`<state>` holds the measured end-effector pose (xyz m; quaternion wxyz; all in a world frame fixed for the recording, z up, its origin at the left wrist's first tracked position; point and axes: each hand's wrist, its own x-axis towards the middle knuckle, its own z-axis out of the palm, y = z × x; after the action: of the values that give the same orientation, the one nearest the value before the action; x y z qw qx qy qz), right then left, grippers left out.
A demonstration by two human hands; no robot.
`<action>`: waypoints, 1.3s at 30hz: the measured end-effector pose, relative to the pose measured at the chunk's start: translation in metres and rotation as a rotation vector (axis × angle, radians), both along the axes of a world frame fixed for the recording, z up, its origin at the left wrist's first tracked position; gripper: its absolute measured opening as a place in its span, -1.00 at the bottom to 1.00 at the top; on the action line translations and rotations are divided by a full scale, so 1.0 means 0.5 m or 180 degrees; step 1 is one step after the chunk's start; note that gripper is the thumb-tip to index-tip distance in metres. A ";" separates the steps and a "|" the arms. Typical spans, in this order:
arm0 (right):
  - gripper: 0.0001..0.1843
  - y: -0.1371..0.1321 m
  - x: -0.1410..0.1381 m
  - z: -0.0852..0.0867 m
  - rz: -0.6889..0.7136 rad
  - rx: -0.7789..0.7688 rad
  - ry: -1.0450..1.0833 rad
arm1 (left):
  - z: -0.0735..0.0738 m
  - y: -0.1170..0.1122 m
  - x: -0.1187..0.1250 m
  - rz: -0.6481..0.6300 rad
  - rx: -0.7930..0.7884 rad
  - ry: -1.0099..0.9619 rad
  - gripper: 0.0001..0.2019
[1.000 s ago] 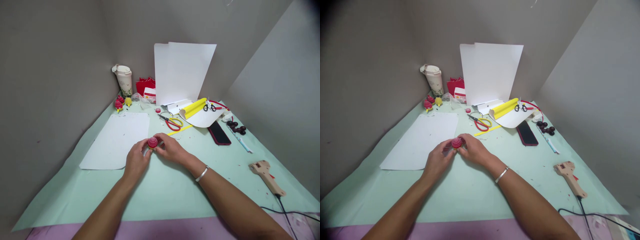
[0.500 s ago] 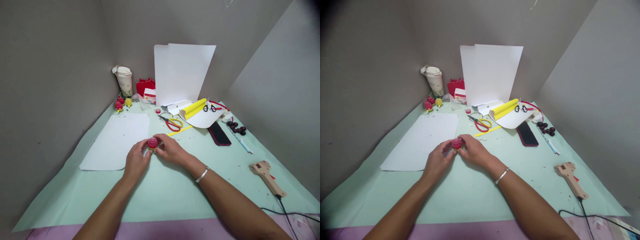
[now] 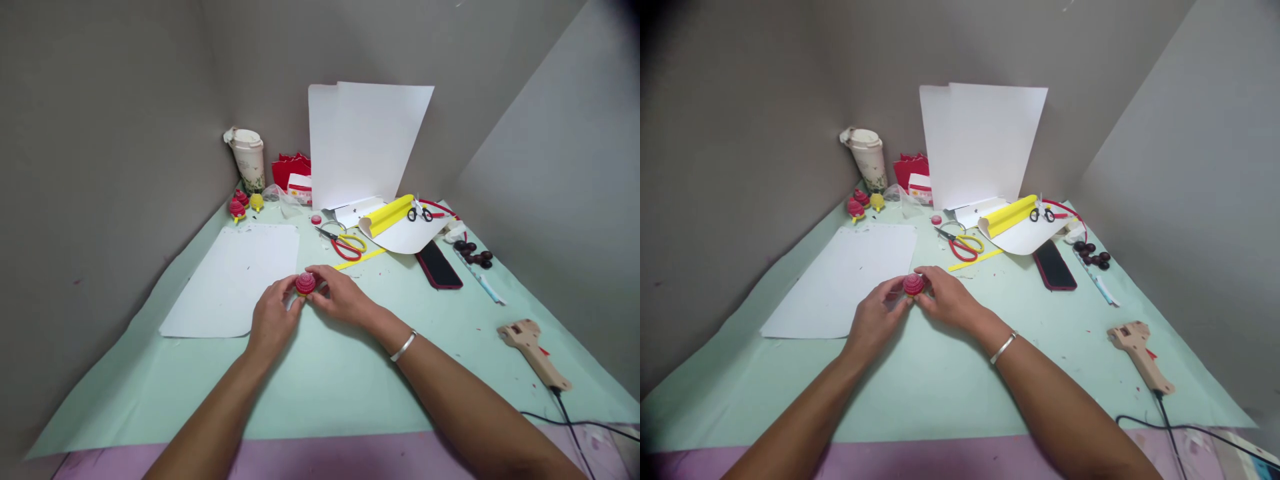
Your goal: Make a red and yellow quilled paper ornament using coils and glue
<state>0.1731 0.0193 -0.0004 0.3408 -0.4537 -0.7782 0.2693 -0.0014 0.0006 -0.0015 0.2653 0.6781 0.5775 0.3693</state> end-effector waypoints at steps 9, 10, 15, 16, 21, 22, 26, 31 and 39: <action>-0.52 -0.002 -0.003 0.003 -0.0045 -0.0078 -0.0037 | -0.002 0.004 0.002 -0.0004 -0.0122 0.0028 -0.61; -0.53 -0.002 -0.002 0.003 -0.0033 -0.0067 -0.0037 | -0.002 0.004 0.002 -0.0003 -0.0139 0.0025 -0.61; -0.52 -0.002 -0.001 0.006 -0.0009 0.0001 -0.0068 | 0.002 0.002 0.001 0.0034 -0.0214 0.0031 -0.59; -0.52 -0.002 0.000 0.006 -0.0011 -0.0001 -0.0088 | 0.003 0.001 0.002 0.0047 -0.0219 0.0038 -0.59; -0.51 -0.001 0.000 0.009 -0.0026 -0.0012 -0.0077 | 0.005 0.001 0.003 0.0049 -0.0231 0.0007 -0.59; -0.51 -0.001 0.000 0.009 -0.0032 -0.0011 -0.0066 | 0.005 0.001 0.004 0.0050 -0.0234 -0.0002 -0.58; -0.50 -0.001 0.000 0.012 -0.0009 -0.0024 -0.0041 | 0.003 0.004 0.004 0.0067 -0.0244 -0.0023 -0.57; -0.53 -0.001 -0.001 0.009 -0.0027 -0.0015 -0.0005 | 0.000 0.005 0.005 0.0075 -0.0211 -0.0035 -0.60; -0.53 0.000 0.001 0.002 -0.0005 0.0056 -0.0051 | -0.009 0.008 0.004 -0.0025 -0.0061 0.0040 -0.62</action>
<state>0.1738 0.0193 0.0005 0.3388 -0.4534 -0.7828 0.2585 0.0004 0.0044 -0.0059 0.2696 0.6801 0.5800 0.3583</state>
